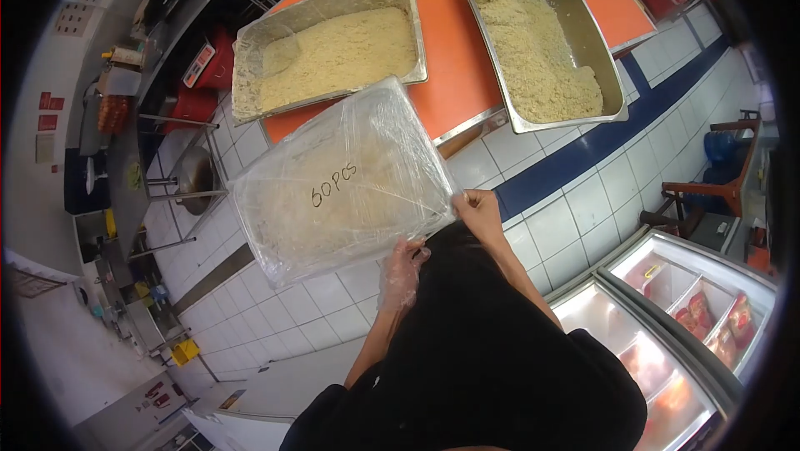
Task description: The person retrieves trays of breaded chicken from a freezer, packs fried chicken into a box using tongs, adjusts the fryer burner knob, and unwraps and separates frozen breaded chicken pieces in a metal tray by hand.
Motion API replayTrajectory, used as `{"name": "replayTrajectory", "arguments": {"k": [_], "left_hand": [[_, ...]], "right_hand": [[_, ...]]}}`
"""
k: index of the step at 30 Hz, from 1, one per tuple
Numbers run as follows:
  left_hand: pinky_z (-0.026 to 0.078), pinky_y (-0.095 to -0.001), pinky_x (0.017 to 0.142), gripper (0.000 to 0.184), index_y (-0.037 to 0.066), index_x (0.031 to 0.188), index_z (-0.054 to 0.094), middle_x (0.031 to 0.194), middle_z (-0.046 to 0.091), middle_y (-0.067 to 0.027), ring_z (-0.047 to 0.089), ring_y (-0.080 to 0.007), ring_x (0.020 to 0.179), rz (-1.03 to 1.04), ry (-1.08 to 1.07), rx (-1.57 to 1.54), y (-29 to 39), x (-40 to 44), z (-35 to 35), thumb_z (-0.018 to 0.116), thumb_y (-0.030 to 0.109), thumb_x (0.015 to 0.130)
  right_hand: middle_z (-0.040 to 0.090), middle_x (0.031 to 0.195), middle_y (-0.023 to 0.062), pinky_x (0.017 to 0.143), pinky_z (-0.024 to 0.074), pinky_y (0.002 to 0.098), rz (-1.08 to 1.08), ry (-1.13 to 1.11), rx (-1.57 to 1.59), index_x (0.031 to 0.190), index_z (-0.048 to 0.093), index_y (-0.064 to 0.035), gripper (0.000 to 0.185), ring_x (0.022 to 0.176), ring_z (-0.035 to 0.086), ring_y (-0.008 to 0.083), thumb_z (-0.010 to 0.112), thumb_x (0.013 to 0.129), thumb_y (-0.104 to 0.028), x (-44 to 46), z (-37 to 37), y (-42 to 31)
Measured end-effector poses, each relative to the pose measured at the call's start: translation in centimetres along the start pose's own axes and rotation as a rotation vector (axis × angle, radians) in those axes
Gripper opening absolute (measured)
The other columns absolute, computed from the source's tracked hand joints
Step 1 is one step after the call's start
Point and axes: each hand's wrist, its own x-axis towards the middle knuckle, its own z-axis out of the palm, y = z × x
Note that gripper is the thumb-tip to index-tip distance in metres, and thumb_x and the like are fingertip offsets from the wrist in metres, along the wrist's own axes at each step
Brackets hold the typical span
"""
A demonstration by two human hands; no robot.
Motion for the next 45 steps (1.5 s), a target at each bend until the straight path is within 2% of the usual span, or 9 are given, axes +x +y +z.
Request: {"name": "replayTrajectory", "arguments": {"k": [2,11,15,19,22,29,35,37,45], "left_hand": [[0.05,-0.0358,0.084,0.035,0.0,0.097,0.06,0.102,0.061,-0.0129,0.058,-0.0199,0.096,0.025,-0.004,0.024,0.4,-0.3,0.4,0.055,0.034,0.095],[0.051,-0.0365,0.083,0.043,-0.004,0.119,0.052,0.117,0.058,-0.0117,0.061,-0.0194,0.096,-0.119,-0.178,-0.165,0.9,0.2,2.2,0.052,0.033,0.097],[0.051,-0.0367,0.08,0.049,-0.004,0.133,0.043,0.13,0.052,-0.014,0.062,-0.0178,0.086,-0.088,-0.287,0.01,1.6,0.0,3.1,0.049,0.03,0.098],[0.053,-0.035,0.074,0.048,-0.006,0.129,0.047,0.127,0.054,-0.0156,0.063,-0.0165,0.075,0.045,-0.375,0.271,1.8,-0.2,3.6,0.049,0.03,0.098],[0.053,-0.03,0.068,0.043,-0.007,0.12,0.055,0.102,0.062,-0.0117,0.063,-0.015,0.068,0.033,-0.28,0.263,1.6,-0.1,4.2,0.053,0.028,0.096],[0.054,-0.0301,0.064,0.043,-0.005,0.12,0.057,0.076,0.061,-0.0073,0.051,-0.009,0.049,-0.018,-0.291,0.434,1.1,0.8,3.6,0.052,0.03,0.096],[0.056,-0.0319,0.066,0.046,-0.006,0.122,0.056,0.063,0.05,0.0011,0.042,-0.005,0.045,-0.089,-0.279,0.386,0.7,0.5,4.6,0.054,0.032,0.095],[0.056,-0.0319,0.066,0.046,-0.007,0.121,0.056,0.064,0.048,0.002,0.04,-0.0041,0.045,-0.123,-0.317,0.368,0.9,0.7,5.0,0.054,0.032,0.095],[0.055,-0.0304,0.053,0.042,-0.007,0.116,0.06,0.059,0.038,0.0045,0.032,-0.0039,0.041,-0.054,-0.284,0.491,1.9,0.3,5.5,0.056,0.028,0.093]], "right_hand": [[0.052,0.055,0.0027,0.053,0.0351,0.026,-0.075,0.065,0.095,0.056,0.056,-0.0012,0.033,0.056,0.046,0.0073,0.066,0.081,-0.019,0.2,0.3,-0.4],[0.059,0.069,-0.0015,0.062,0.0341,0.0226,0.359,-0.157,0.465,0.063,0.064,-0.0073,0.027,0.065,0.05,0.0064,0.066,0.086,-0.022,2.4,0.4,0.8],[0.062,0.079,0.0026,0.061,0.0408,0.025,0.468,-0.171,0.792,0.083,0.064,-0.0019,0.021,0.064,0.051,0.0091,0.061,0.09,-0.022,3.5,1.7,2.4],[0.064,0.092,0.008,0.076,0.0474,0.0284,0.503,-0.247,0.993,0.103,0.063,0.0041,0.028,0.08,0.059,0.0142,0.051,0.096,-0.02,3.3,2.2,1.3],[0.065,0.094,0.0079,0.076,0.0476,0.0291,0.477,-0.273,0.915,0.104,0.063,0.0044,0.031,0.083,0.06,0.0142,0.047,0.098,-0.021,3.5,2.3,1.5],[0.067,0.091,0.0049,0.069,0.0469,0.0248,0.36,-0.262,0.811,0.1,0.065,0.0027,0.032,0.076,0.059,0.0082,0.047,0.099,-0.024,3.7,3.7,3.1],[0.057,0.066,-0.0039,0.052,0.0351,0.0236,0.213,-0.118,0.629,0.075,0.064,-0.0018,0.037,0.057,0.044,0.003,0.046,0.1,-0.023,4.3,4.5,4.7],[0.041,0.059,-0.0065,0.049,0.0275,0.028,0.189,-0.01,0.476,0.058,0.046,-0.0069,0.041,0.055,0.033,0.0041,0.05,0.096,-0.02,4.4,4.7,5.2],[0.027,0.055,-0.0035,0.047,0.0227,0.0317,-0.011,0.303,0.346,0.056,0.032,-0.0032,0.043,0.055,0.026,0.0072,0.05,0.094,-0.015,3.8,4.5,1.8]]}}
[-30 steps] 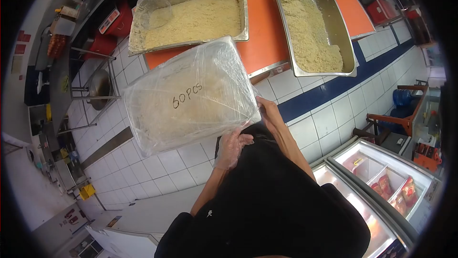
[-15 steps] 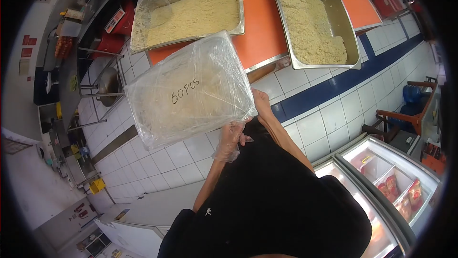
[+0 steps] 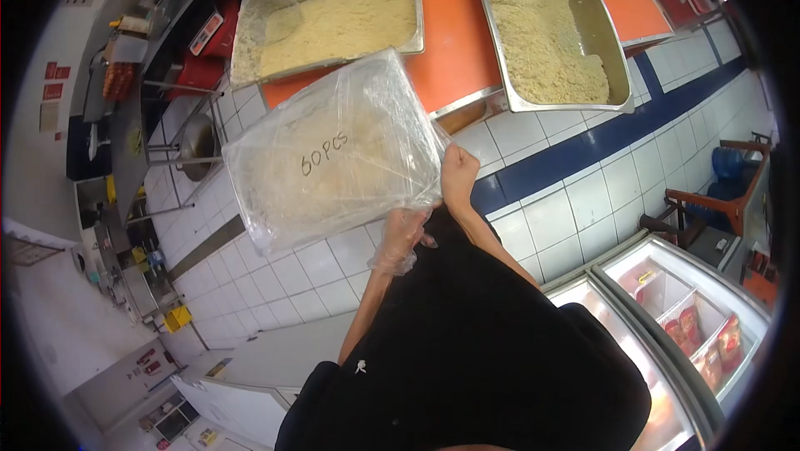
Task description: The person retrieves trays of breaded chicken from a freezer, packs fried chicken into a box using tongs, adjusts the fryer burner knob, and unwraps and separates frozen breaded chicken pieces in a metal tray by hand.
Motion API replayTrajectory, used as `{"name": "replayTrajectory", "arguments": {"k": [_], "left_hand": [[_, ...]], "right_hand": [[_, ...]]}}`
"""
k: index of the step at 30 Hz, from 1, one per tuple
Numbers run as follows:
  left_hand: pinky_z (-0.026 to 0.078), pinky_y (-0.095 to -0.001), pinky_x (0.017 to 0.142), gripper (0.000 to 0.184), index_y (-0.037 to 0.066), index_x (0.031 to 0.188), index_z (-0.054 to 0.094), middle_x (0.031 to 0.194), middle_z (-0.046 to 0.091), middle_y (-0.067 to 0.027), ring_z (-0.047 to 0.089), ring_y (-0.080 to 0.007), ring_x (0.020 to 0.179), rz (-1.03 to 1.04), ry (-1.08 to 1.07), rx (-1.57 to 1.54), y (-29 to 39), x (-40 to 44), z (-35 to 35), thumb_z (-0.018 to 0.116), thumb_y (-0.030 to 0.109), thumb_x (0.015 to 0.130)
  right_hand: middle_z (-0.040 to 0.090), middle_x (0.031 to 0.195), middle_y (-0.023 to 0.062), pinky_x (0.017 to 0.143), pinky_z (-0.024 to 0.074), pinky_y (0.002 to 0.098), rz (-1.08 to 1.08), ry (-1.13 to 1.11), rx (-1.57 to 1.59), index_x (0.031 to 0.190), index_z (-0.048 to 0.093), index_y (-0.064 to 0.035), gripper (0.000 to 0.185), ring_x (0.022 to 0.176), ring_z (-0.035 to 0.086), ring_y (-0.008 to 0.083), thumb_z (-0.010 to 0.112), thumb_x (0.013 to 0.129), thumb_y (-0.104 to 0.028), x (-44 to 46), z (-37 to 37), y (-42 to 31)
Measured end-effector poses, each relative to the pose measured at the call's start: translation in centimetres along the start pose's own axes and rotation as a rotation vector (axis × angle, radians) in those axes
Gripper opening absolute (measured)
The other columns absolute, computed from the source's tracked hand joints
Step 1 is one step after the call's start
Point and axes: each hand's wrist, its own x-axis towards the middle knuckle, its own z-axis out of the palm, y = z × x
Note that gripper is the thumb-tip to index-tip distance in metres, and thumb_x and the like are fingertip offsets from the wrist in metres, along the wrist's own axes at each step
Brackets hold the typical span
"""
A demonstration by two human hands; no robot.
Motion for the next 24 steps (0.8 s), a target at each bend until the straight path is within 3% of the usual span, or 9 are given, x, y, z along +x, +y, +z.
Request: {"name": "replayTrajectory", "arguments": {"k": [5,7,8,9,12,15,19,21,24], "left_hand": [[0.054,-0.0321,0.06,0.041,-0.007,0.112,0.062,0.06,0.041,0.0032,0.039,-0.0048,0.047,0.017,-0.002,-0.057,-0.1,-0.5,-0.6,0.056,0.028,0.092],[0.054,-0.0327,0.063,0.04,-0.007,0.111,0.062,0.06,0.043,0.0024,0.043,-0.006,0.05,0.026,-0.01,-0.118,-0.3,-1.1,-0.9,0.056,0.028,0.092],[0.054,-0.0335,0.069,0.042,-0.007,0.113,0.061,0.065,0.049,-0.0003,0.048,-0.0091,0.058,0.019,-0.023,-0.111,-0.2,-0.6,-1.1,0.058,0.029,0.092],[0.054,-0.0343,0.074,0.044,-0.008,0.114,0.06,0.071,0.055,-0.0029,0.054,-0.0121,0.066,-0.003,-0.046,-0.102,-0.5,-0.5,-1.1,0.059,0.03,0.091],[0.051,-0.0291,0.078,0.044,-0.009,0.113,0.06,0.088,0.066,-0.0108,0.062,-0.0152,0.078,0.202,0.036,0.002,-1.8,0.6,-0.7,0.058,0.03,0.093],[0.049,-0.0279,0.085,0.047,-0.011,0.114,0.057,0.103,0.065,-0.0157,0.063,-0.0167,0.087,0.217,0.003,0.208,-2.4,1.2,-1.7,0.059,0.03,0.092],[0.053,-0.0292,0.081,0.049,-0.013,0.117,0.055,0.098,0.064,-0.013,0.063,-0.0153,0.08,0.146,-0.017,-0.067,0.1,-0.5,0.1,0.059,0.028,0.091],[0.057,-0.0306,0.071,0.047,-0.013,0.116,0.054,0.085,0.059,-0.0064,0.06,-0.012,0.067,-0.03,-0.076,-0.24,1.9,-2.4,0.6,0.059,0.026,0.09],[0.059,-0.0315,0.06,0.042,-0.012,0.114,0.053,0.074,0.048,-0.0009,0.05,-0.0077,0.053,0.022,-0.071,-0.25,0.5,-2.0,0.3,0.057,0.022,0.09]], "right_hand": [[0.032,0.056,-0.0059,0.046,0.0233,0.0268,-0.073,-0.099,-0.068,0.059,0.037,-0.0084,0.039,0.053,0.028,0.0045,0.052,0.094,-0.015,-0.5,-1.3,-0.6],[0.029,0.058,-0.0073,0.047,0.0241,0.0262,-0.078,-0.393,-0.078,0.068,0.039,-0.0083,0.029,0.052,0.026,0.0053,0.056,0.091,-0.01,-0.5,-3.8,-1.9],[0.033,0.064,-0.0054,0.051,0.0289,0.0259,0.081,-0.611,-0.063,0.081,0.04,-0.0077,0.024,0.057,0.032,0.0073,0.064,0.085,-0.006,-0.4,-5.4,-3.5],[0.033,0.064,-0.0054,0.051,0.0289,0.0259,0.087,-0.608,-0.072,0.081,0.04,-0.0077,0.024,0.057,0.032,0.0073,0.064,0.085,-0.006,-0.3,-6.2,-4.4],[0.043,0.073,0.0055,0.06,0.0377,0.0314,-0.166,-0.994,-0.396,0.096,0.04,-0.0054,0.041,0.068,0.046,0.017,0.075,0.073,-0.008,0.3,-7.5,-7.3],[0.049,0.078,0.0119,0.068,0.042,0.0376,-0.405,-1.06,-0.452,0.095,0.042,-0.0037,0.039,0.076,0.053,0.0279,0.075,0.074,-0.01,0.2,-7.8,-7.8],[0.052,0.086,0.0174,0.075,0.0423,0.0424,-0.395,-1.1,-0.546,0.092,0.044,-0.0027,0.037,0.086,0.054,0.0359,0.075,0.074,-0.011,0.4,-7.1,-8.5],[0.054,0.086,0.0194,0.071,0.043,0.0426,-0.269,-1.156,-0.648,0.086,0.044,-0.0022,0.032,0.082,0.056,0.0365,0.074,0.076,-0.011,0.3,-7.0,-9.1],[0.056,0.081,0.0209,0.064,0.0433,0.0432,-0.17,-1.139,-0.68,0.082,0.045,-0.0018,0.03,0.074,0.057,0.0387,0.073,0.077,-0.01,-0.2,-7.0,-8.7]]}}
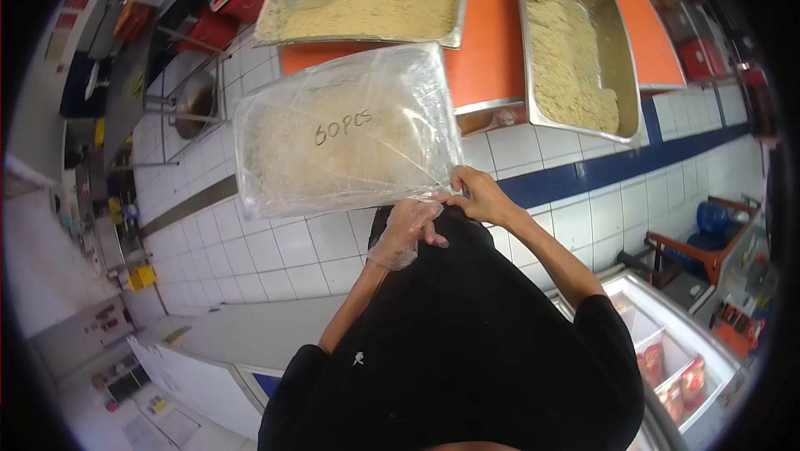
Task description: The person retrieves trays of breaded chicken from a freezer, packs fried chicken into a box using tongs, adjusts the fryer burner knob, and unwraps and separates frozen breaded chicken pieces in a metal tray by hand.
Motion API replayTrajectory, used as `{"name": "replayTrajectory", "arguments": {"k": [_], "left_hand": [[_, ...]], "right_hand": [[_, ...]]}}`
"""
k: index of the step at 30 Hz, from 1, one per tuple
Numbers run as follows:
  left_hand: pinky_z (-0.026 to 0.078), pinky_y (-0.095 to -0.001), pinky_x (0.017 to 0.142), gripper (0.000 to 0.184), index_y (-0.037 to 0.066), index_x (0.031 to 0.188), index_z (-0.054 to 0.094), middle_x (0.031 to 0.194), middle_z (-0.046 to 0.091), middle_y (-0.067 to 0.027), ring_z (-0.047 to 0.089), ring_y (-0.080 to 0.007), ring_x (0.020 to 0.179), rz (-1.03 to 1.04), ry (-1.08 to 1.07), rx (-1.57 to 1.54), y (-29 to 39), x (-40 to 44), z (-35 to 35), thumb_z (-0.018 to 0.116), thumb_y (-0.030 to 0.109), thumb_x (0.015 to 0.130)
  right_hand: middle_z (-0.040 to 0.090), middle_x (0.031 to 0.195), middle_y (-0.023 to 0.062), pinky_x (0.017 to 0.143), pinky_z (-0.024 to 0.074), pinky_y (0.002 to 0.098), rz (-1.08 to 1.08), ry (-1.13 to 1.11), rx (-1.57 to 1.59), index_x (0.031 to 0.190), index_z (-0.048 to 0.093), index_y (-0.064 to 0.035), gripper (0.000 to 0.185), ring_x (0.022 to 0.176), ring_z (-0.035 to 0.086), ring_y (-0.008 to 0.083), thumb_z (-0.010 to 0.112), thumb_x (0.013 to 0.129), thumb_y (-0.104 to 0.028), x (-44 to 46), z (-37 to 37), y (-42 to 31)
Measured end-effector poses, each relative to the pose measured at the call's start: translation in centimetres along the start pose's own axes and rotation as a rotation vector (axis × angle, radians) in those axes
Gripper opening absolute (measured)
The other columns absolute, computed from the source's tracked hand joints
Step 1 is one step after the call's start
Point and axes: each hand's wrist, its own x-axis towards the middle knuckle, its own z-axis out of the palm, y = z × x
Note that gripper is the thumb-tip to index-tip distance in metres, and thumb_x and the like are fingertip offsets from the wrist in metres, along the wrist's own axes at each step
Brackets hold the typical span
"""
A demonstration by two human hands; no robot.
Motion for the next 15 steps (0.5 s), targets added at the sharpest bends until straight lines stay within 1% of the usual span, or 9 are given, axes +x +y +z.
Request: {"name": "replayTrajectory", "arguments": {"k": [1,3,4,8,10,11,13,14,15], "left_hand": [[0.059,-0.0315,0.06,0.042,-0.012,0.114,0.053,0.074,0.048,-0.0009,0.05,-0.0077,0.053,0.019,0.025,-0.01,0.3,0.1,0.1,0.057,0.022,0.09],[0.059,-0.0324,0.06,0.039,-0.011,0.113,0.054,0.071,0.041,0.0014,0.041,-0.0053,0.048,0.013,-0.009,0.037,1.1,-0.1,0.3,0.056,0.02,0.089],[0.059,-0.0324,0.06,0.039,-0.011,0.113,0.054,0.071,0.041,0.0014,0.041,-0.0053,0.048,0.025,0.013,0.031,0.9,0.0,0.1,0.056,0.02,0.089],[0.059,-0.0316,0.059,0.039,-0.01,0.116,0.054,0.068,0.039,0.003,0.037,-0.004,0.047,0.037,-0.021,-0.015,0.8,0.0,0.0,0.054,0.017,0.089],[0.059,-0.0312,0.059,0.038,-0.01,0.117,0.054,0.067,0.039,0.0034,0.037,-0.0037,0.047,0.037,-0.029,-0.025,0.7,0.2,0.2,0.053,0.017,0.09],[0.059,-0.0305,0.059,0.037,-0.009,0.116,0.055,0.066,0.038,0.0035,0.037,-0.0035,0.047,0.029,-0.02,-0.039,0.6,0.3,0.0,0.053,0.017,0.09],[0.058,-0.0298,0.059,0.037,-0.009,0.116,0.055,0.066,0.038,0.0036,0.036,-0.0034,0.047,0.019,-0.019,-0.047,0.8,0.4,0.0,0.054,0.018,0.09],[0.058,-0.0305,0.059,0.041,-0.009,0.12,0.052,0.071,0.043,0.0021,0.038,-0.0031,0.049,0.028,-0.002,-0.067,1.3,0.1,0.3,0.054,0.019,0.09],[0.057,-0.0309,0.059,0.043,-0.009,0.122,0.05,0.074,0.045,0.0014,0.038,-0.003,0.051,0.03,0.004,-0.077,1.4,-0.1,0.4,0.055,0.02,0.09]], "right_hand": [[0.056,0.081,0.0209,0.064,0.0433,0.0432,-0.02,-0.025,-0.007,0.082,0.045,-0.0018,0.03,0.074,0.057,0.0387,0.073,0.077,-0.01,0.1,0.2,0.1],[0.056,0.072,0.0215,0.058,0.0429,0.0438,-0.091,0.102,-0.046,0.079,0.045,-0.0013,0.027,0.066,0.057,0.0395,0.071,0.078,-0.007,0.0,0.9,0.5],[0.057,0.068,0.0221,0.057,0.0436,0.0435,-0.075,0.106,-0.039,0.079,0.045,-0.001,0.024,0.065,0.058,0.0393,0.069,0.078,-0.005,-0.1,0.8,-0.2],[0.058,0.068,0.0225,0.057,0.0446,0.0426,-0.011,0.106,-0.064,0.079,0.046,-0.0007,0.021,0.066,0.06,0.0389,0.067,0.079,-0.003,-0.2,1.5,-0.4],[0.056,0.064,0.0201,0.052,0.0416,0.0382,-0.2,0.233,-0.022,0.075,0.043,-0.0023,0.017,0.058,0.059,0.0322,0.059,0.077,0.005,-0.3,2.9,0.7],[0.056,0.064,0.0201,0.052,0.0416,0.0382,-0.192,0.239,-0.023,0.075,0.043,-0.0023,0.017,0.058,0.059,0.0322,0.059,0.077,0.005,-0.5,2.9,0.8],[0.05,0.057,0.0148,0.05,0.0416,0.0358,-0.122,0.223,0.072,0.075,0.041,-0.0027,0.024,0.051,0.053,0.0276,0.064,0.077,0.001,-0.3,2.3,0.6],[0.05,0.057,0.0148,0.05,0.0416,0.0358,-0.116,0.231,0.074,0.075,0.041,-0.0027,0.024,0.051,0.053,0.0276,0.064,0.077,0.001,-0.5,2.0,0.2],[0.051,0.062,0.0144,0.054,0.0429,0.0352,0.006,0.24,0.066,0.082,0.044,-0.0024,0.026,0.055,0.053,0.028,0.069,0.077,-0.003,-0.9,1.7,-0.5]]}}
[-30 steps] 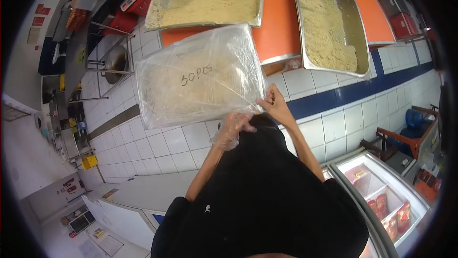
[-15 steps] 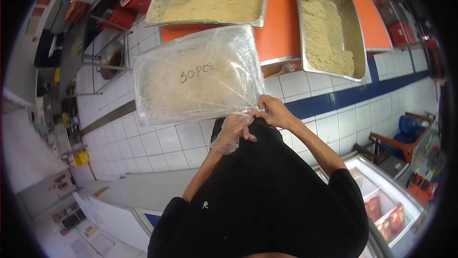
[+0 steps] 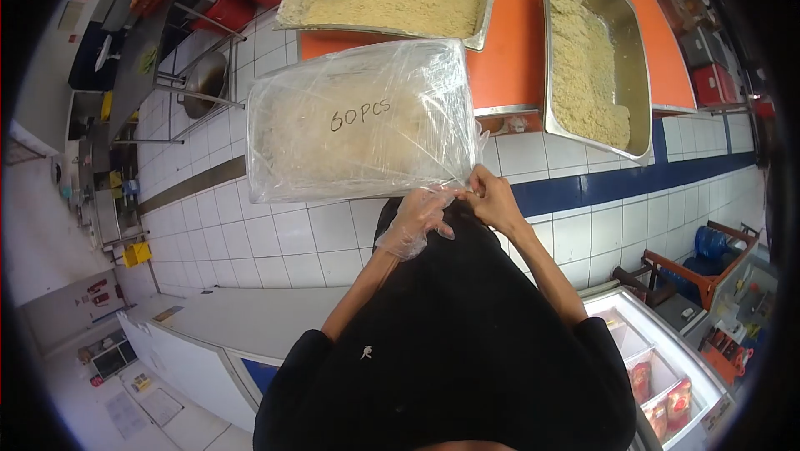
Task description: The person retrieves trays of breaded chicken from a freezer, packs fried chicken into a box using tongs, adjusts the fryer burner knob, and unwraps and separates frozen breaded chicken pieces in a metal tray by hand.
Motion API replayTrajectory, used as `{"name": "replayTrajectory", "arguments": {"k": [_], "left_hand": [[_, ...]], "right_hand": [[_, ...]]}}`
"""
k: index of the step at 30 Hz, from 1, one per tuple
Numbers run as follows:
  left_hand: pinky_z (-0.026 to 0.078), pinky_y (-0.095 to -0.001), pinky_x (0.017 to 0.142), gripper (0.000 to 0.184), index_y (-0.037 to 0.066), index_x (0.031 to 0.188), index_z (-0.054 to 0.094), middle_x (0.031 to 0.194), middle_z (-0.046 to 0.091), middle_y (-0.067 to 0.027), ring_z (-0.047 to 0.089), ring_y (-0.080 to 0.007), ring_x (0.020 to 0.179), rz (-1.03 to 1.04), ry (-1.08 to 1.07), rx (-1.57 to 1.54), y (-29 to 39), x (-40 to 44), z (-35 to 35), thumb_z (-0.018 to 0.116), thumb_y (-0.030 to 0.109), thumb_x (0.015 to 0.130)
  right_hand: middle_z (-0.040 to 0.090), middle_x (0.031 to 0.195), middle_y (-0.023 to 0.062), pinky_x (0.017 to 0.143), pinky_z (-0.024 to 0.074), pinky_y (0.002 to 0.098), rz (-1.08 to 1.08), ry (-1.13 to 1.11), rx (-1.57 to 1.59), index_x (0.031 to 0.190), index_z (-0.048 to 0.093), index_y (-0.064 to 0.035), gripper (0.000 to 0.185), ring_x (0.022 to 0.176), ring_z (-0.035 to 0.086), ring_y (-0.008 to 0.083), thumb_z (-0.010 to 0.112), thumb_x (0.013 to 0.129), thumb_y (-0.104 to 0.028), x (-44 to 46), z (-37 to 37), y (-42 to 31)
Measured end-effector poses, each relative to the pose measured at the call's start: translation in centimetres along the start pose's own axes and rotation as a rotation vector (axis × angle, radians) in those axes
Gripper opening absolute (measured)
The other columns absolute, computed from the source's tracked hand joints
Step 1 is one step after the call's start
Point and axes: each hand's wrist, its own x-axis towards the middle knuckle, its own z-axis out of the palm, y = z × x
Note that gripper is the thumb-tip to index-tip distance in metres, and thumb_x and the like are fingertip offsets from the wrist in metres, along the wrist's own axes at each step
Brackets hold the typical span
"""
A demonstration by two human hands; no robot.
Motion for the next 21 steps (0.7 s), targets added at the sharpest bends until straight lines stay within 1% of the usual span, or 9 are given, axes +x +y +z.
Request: {"name": "replayTrajectory", "arguments": {"k": [2,4,5,8,9,13,15,19,21], "left_hand": [[0.057,-0.0316,0.06,0.047,-0.008,0.126,0.046,0.081,0.051,-0.001,0.04,-0.0031,0.053,0.002,-0.013,-0.01,0.2,0.1,0.0,0.055,0.02,0.09],[0.057,-0.0318,0.061,0.049,-0.007,0.128,0.044,0.086,0.054,-0.0027,0.041,-0.0034,0.053,-0.009,-0.033,-0.015,-0.1,-0.2,0.3,0.056,0.02,0.09],[0.057,-0.0321,0.062,0.049,-0.007,0.13,0.043,0.093,0.055,-0.0041,0.042,-0.004,0.055,-0.029,-0.002,-0.004,-0.2,-0.4,0.6,0.056,0.018,0.089],[0.057,-0.0324,0.065,0.049,-0.004,0.132,0.042,0.101,0.054,-0.0058,0.045,-0.0054,0.06,-0.009,0.028,0.036,-0.4,-0.4,0.8,0.055,0.014,0.088],[0.057,-0.0325,0.066,0.049,-0.003,0.133,0.042,0.102,0.053,-0.0061,0.046,-0.0061,0.062,0.042,0.046,0.049,-0.7,-0.5,0.7,0.055,0.012,0.088],[0.057,-0.0324,0.069,0.05,-0.002,0.135,0.041,0.104,0.051,-0.0072,0.047,-0.0068,0.067,0.016,0.016,0.16,-1.5,-0.1,-0.3,0.053,0.008,0.087],[0.057,-0.0296,0.063,0.048,0.0,0.134,0.044,0.095,0.057,-0.0092,0.054,-0.0078,0.066,0.106,0.111,0.22,-2.1,-0.2,-0.2,0.054,0.007,0.088],[0.055,-0.029,0.061,0.04,-0.001,0.128,0.049,0.09,0.06,-0.0091,0.058,-0.0084,0.072,0.096,-0.012,0.276,-2.7,0.3,-2.3,0.053,0.006,0.088],[0.053,-0.0356,0.065,0.031,-0.002,0.117,0.055,0.085,0.063,-0.0127,0.064,-0.0197,0.078,0.174,0.045,0.696,-2.7,1.0,-3.2,0.057,0.01,0.088]], "right_hand": [[0.051,0.066,0.0141,0.057,0.0442,0.0347,0.11,0.026,-0.033,0.089,0.046,-0.0021,0.03,0.059,0.053,0.0283,0.074,0.076,-0.007,0.1,-0.1,-0.2],[0.051,0.079,0.0122,0.066,0.0446,0.0341,0.0,0.27,0.057,0.104,0.046,-0.0032,0.048,0.069,0.05,0.027,0.08,0.071,-0.012,-1.0,1.7,1.2],[0.051,0.091,0.0138,0.072,0.044,0.0369,-0.037,0.302,0.024,0.116,0.043,-0.0008,0.066,0.08,0.051,0.0286,0.084,0.067,-0.019,-1.2,2.3,1.2],[0.048,0.09,0.0107,0.074,0.0438,0.0342,0.104,0.499,-0.051,0.12,0.038,-0.0002,0.081,0.081,0.05,0.0241,0.088,0.061,-0.023,-0.9,4.1,-0.4],[0.049,0.092,0.0127,0.076,0.0441,0.0369,0.122,0.523,-0.085,0.127,0.037,0.0027,0.085,0.084,0.052,0.0268,0.086,0.063,-0.025,-0.7,4.2,-1.2],[0.05,0.099,0.0162,0.079,0.0443,0.0389,0.093,0.588,-0.183,0.135,0.035,0.0046,0.084,0.09,0.052,0.0291,0.08,0.069,-0.02,-1.2,5.4,-1.2],[0.051,0.102,0.0176,0.079,0.0446,0.0397,0.056,0.682,-0.231,0.134,0.037,0.0046,0.081,0.091,0.053,0.0303,0.079,0.07,-0.019,-1.4,6.0,-1.1],[0.055,0.11,0.0215,0.082,0.0454,0.0416,-0.044,0.788,-0.336,0.13,0.044,0.0051,0.066,0.095,0.054,0.0339,0.073,0.073,-0.012,-1.1,6.9,0.3],[0.056,0.109,0.0213,0.082,0.0456,0.0415,-0.028,0.782,-0.363,0.128,0.047,0.0053,0.061,0.095,0.054,0.0346,0.07,0.074,-0.009,-0.6,7.5,1.0]]}}
